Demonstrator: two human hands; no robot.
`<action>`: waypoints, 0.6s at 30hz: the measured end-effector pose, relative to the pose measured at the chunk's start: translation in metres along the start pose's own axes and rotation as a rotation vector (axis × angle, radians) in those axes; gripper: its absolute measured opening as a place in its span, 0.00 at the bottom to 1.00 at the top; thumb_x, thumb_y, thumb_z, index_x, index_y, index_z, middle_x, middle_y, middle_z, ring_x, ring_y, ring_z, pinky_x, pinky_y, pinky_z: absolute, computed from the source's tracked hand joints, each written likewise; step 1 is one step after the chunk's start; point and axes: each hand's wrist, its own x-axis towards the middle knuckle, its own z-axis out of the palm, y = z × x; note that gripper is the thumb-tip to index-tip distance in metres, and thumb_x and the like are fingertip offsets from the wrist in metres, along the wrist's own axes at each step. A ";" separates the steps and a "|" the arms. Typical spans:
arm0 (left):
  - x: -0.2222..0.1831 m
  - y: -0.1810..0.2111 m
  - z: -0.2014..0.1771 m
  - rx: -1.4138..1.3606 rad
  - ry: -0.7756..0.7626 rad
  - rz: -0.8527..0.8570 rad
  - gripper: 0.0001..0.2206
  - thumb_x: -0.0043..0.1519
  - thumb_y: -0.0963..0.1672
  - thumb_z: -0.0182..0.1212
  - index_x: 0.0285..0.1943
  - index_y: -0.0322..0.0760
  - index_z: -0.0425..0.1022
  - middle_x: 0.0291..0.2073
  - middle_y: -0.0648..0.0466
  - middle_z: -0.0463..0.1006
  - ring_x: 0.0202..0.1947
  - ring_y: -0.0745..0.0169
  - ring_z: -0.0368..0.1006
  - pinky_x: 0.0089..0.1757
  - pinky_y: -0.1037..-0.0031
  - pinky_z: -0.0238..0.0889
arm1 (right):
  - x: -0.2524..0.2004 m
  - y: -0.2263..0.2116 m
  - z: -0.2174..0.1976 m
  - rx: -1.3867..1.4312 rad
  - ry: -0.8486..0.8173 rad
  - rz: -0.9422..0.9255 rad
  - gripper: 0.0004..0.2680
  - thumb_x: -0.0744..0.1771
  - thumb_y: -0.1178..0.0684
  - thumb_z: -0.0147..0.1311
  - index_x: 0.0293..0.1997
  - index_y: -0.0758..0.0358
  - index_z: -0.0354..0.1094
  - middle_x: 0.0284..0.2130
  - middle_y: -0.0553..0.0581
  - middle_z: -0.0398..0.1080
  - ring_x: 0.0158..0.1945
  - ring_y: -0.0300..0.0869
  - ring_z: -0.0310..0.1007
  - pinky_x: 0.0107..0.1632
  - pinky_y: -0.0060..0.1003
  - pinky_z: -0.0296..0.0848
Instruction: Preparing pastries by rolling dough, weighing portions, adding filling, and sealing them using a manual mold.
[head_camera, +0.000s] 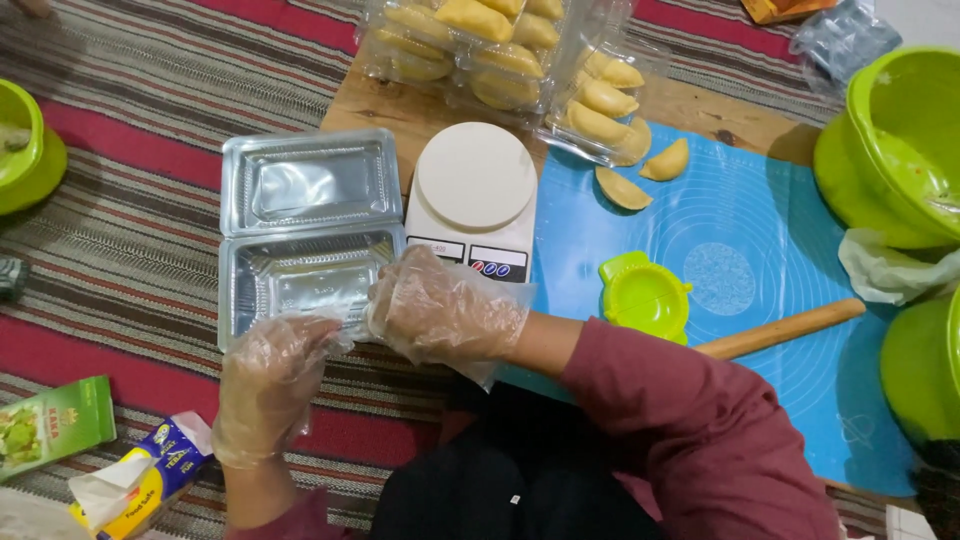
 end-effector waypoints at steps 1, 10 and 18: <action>0.000 -0.001 0.000 -0.035 0.012 0.023 0.15 0.61 0.35 0.69 0.57 0.34 0.77 0.39 0.45 0.82 0.39 0.53 0.80 0.42 0.68 0.80 | -0.002 0.005 0.011 -0.098 0.081 -0.111 0.07 0.73 0.51 0.51 0.48 0.64 0.67 0.44 0.61 0.70 0.50 0.49 0.71 0.63 0.46 0.72; -0.002 0.001 -0.001 -0.083 0.017 -0.006 0.13 0.60 0.33 0.64 0.53 0.33 0.79 0.40 0.43 0.83 0.42 0.51 0.81 0.46 0.67 0.80 | 0.042 0.074 0.047 0.943 0.275 -0.654 0.14 0.72 0.52 0.52 0.25 0.59 0.70 0.14 0.46 0.70 0.15 0.35 0.70 0.39 0.39 0.87; -0.004 0.000 -0.002 -0.031 -0.011 -0.003 0.15 0.60 0.35 0.65 0.55 0.37 0.80 0.44 0.45 0.83 0.45 0.50 0.81 0.48 0.65 0.79 | 0.010 0.044 0.025 0.369 0.269 0.046 0.12 0.67 0.47 0.69 0.38 0.63 0.70 0.36 0.57 0.71 0.41 0.45 0.70 0.51 0.44 0.75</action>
